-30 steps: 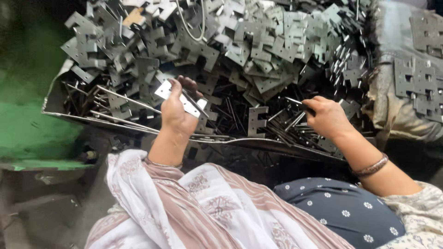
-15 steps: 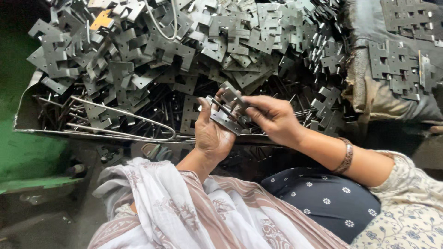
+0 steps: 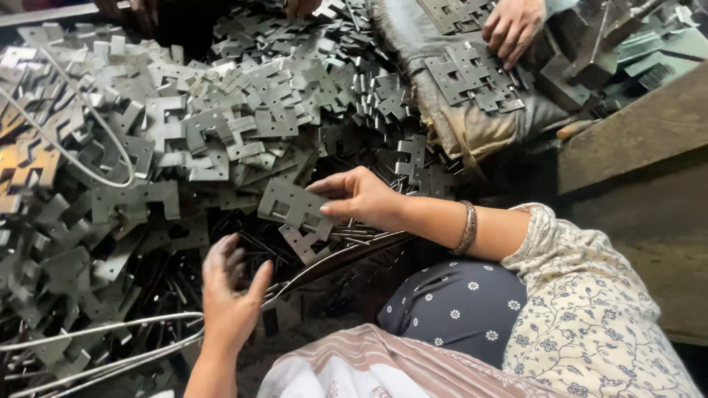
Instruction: The person sorts metal plates and metal pins on a work table by picking them up and organizing them into a container.
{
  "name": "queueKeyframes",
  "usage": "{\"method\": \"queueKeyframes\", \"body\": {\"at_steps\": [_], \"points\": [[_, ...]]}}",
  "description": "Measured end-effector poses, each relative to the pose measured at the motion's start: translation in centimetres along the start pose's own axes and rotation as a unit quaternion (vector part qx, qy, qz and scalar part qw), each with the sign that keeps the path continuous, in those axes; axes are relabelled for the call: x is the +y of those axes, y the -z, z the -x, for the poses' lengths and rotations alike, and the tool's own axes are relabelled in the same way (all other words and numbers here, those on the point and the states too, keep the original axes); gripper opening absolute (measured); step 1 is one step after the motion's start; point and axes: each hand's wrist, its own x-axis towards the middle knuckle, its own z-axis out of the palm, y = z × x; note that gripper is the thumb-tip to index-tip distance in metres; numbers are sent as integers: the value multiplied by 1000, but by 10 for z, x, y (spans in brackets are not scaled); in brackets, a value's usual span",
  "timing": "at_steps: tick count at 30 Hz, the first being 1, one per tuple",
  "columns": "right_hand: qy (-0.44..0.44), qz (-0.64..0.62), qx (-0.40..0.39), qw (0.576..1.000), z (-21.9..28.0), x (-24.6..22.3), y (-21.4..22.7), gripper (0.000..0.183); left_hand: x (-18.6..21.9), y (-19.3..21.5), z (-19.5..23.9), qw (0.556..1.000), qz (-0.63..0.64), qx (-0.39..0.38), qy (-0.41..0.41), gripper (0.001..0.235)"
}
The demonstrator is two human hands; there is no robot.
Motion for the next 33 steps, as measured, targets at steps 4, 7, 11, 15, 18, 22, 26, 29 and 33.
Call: {"method": "queueKeyframes", "body": {"at_steps": [4,7,11,15,18,22,26,29,33], "points": [[45,26,121,991,1,-26,42,44,-23,18,6,933,-345,89,-41,74],[100,227,256,934,0,-41,81,45,-36,15,9,918,-385,93,-28,78],[333,566,350,667,1,-45,163,45,-39,11,7,891,-443,93,-27,79],[246,696,391,549,9,-46,251,49,-35,9,5,866,-492,87,-4,81],[156,747,405,503,21,-47,293,48,-40,8,2,858,-506,83,9,83],[76,781,421,454,23,-44,337,50,-53,10,-6,879,-470,77,12,85],[22,779,425,461,24,-27,374,43,-53,18,-13,927,-370,60,17,90],[-59,771,383,506,20,-21,391,32,-43,20,-14,938,-340,49,46,94],[-35,742,359,565,32,-36,387,30,-29,21,-16,943,-324,56,53,93]]}}
